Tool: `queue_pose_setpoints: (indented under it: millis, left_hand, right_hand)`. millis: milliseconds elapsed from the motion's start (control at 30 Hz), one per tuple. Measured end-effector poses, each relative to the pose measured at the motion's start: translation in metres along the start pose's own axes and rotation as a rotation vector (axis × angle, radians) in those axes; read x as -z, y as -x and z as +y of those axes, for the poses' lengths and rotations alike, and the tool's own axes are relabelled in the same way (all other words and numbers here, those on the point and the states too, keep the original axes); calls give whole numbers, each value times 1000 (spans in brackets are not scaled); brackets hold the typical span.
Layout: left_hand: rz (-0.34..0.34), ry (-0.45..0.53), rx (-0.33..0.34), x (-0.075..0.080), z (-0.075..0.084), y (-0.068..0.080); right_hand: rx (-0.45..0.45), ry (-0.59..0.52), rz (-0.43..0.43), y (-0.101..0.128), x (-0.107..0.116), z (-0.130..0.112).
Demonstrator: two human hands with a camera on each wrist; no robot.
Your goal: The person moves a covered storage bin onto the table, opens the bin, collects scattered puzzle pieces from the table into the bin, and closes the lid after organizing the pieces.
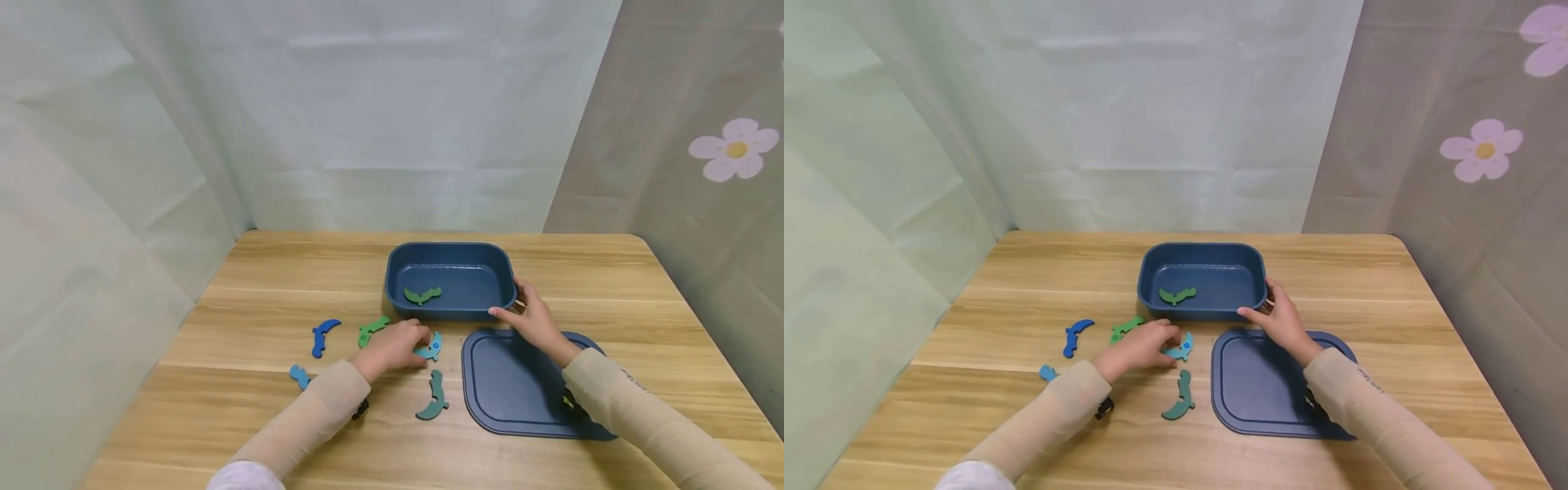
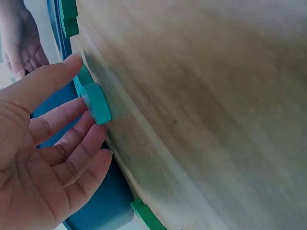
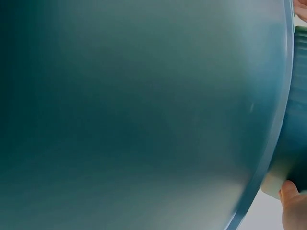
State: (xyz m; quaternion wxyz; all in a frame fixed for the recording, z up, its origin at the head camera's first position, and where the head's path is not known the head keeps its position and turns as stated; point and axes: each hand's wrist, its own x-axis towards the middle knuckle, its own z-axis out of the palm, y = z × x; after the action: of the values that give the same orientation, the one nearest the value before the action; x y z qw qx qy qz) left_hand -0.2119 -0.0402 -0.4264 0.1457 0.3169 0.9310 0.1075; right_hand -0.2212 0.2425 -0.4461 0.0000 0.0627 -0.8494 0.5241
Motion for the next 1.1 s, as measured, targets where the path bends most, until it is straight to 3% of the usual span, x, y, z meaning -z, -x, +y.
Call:
queue_pose_setpoints:
  millis: [1100]
  left_hand:
    - [26,22,-29,-3,-2,2]
  right_hand:
    - [-1,-14,-2,2,-1,-1]
